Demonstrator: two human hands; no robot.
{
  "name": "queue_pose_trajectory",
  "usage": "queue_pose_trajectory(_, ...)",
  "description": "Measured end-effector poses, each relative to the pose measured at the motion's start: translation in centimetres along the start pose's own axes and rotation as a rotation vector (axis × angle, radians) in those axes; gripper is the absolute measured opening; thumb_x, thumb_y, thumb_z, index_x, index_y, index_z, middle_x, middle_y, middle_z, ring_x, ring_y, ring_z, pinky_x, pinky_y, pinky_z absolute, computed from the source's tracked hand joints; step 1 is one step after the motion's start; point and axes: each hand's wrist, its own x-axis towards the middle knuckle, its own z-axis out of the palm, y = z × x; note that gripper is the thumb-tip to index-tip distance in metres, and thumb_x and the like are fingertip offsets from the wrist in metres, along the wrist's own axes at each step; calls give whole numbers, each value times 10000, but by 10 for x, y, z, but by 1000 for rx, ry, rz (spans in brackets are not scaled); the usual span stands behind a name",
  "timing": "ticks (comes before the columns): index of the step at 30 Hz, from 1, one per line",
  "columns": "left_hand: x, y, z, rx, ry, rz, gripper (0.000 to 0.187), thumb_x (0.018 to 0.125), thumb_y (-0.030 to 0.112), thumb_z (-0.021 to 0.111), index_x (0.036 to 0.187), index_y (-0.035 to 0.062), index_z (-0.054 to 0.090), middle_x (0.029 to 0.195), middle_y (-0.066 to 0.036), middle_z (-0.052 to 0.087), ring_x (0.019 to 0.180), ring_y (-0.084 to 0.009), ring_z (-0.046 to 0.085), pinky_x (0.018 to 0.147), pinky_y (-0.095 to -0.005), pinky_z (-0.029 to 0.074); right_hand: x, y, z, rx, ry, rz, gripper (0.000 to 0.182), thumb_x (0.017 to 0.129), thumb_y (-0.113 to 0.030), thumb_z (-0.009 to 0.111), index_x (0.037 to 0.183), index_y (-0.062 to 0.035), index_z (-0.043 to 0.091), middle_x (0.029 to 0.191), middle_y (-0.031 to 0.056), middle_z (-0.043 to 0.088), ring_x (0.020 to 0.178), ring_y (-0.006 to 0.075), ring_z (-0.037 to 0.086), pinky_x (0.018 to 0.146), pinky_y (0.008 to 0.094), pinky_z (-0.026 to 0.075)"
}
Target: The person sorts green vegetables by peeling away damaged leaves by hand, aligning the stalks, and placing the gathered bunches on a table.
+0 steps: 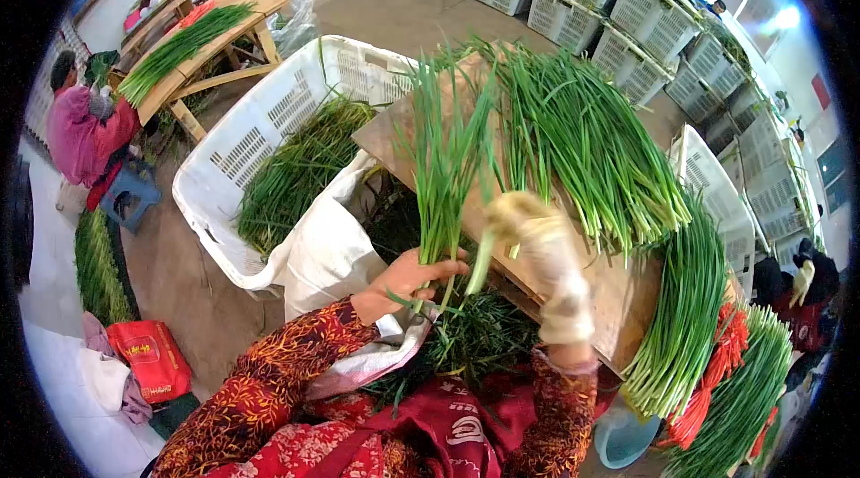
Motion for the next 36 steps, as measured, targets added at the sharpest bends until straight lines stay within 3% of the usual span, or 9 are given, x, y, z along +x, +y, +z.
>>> queue_pose_trajectory(2, 4, -6, -7, -101, 8, 20, 333, 798, 181, 626, 1086, 71, 500, 933, -10, 596, 616, -30, 459, 380, -159, 268, -27, -18, -29, -40, 321, -256, 189, 787, -228, 610, 836, -45, 601, 747, 2, 578, 717, 109, 548, 601, 258, 446)
queue_pose_trajectory(5, 7, -6, -17, -143, 9, 75, 324, 796, 183, 626, 1070, 72, 495, 910, -4, 586, 621, -35, 459, 391, -164, 282, -79, -19, -68, 750, 5, -563, 161, 771, -198, 633, 758, -52, 565, 704, 29, 562, 576, 101, 527, 494, 217, 460)
queue_pose_trajectory(6, 6, -3, -18, -122, 16, 71, 293, 806, 192, 614, 1052, 81, 501, 896, -2, 578, 635, -34, 460, 409, -172, 310, -87, 7, -86, 174, 110, -676, 180, 774, -205, 627, 742, -44, 554, 662, 33, 550, 527, 109, 517, 457, 220, 450)
queue_pose_trajectory(9, 13, -13, -17, -163, -2, 100, 255, 830, 242, 588, 1029, 98, 518, 852, 10, 571, 659, -32, 477, 451, -183, 372, -94, 14, -63, 224, 345, 167, 201, 799, -213, 577, 763, -19, 538, 583, 19, 517, 457, 106, 491, 422, 215, 415)
queue_pose_trajectory(10, 13, -13, -9, -162, 93, 55, 226, 840, 235, 575, 1009, 94, 522, 818, 14, 573, 666, -43, 499, 480, -189, 405, -88, 29, -61, 301, 277, 202, 190, 809, -207, 581, 802, -20, 548, 616, 19, 541, 466, 96, 490, 440, 204, 404)
queue_pose_trajectory(16, -6, -3, 17, -474, -75, -27, 188, 846, 264, 571, 895, 105, 485, 631, 68, 431, 480, -39, 366, 419, -198, 356, -52, 35, -32, 634, 180, 5, 160, 811, -205, 611, 833, -49, 586, 685, 0, 563, 606, 71, 519, 544, 186, 417)
queue_pose_trajectory(25, -18, 7, 38, -343, -202, -37, 307, 797, 276, 638, 957, 69, 477, 668, 27, 456, 471, -34, 371, 388, -183, 292, -11, 30, 19, -156, 166, -156, 152, 822, -177, 580, 810, -25, 575, 623, 40, 547, 532, 94, 489, 495, 255, 406)
queue_pose_trajectory(31, -14, 6, 34, -304, -91, 33, 261, 799, 233, 638, 925, 81, 467, 627, 49, 406, 502, -32, 379, 399, -184, 304, 3, 28, 32, -514, 209, -431, 162, 804, -205, 582, 800, -44, 583, 671, 138, 585, 594, 267, 586, 524, 339, 437)
queue_pose_trajectory(36, -10, 5, 19, -313, -111, 31, 204, 833, 192, 591, 977, 83, 497, 790, 28, 501, 550, -24, 393, 423, -178, 318, 25, 30, 36, -362, 228, -322, 186, 796, -225, 583, 808, -40, 589, 657, 143, 591, 610, 270, 591, 555, 335, 446)
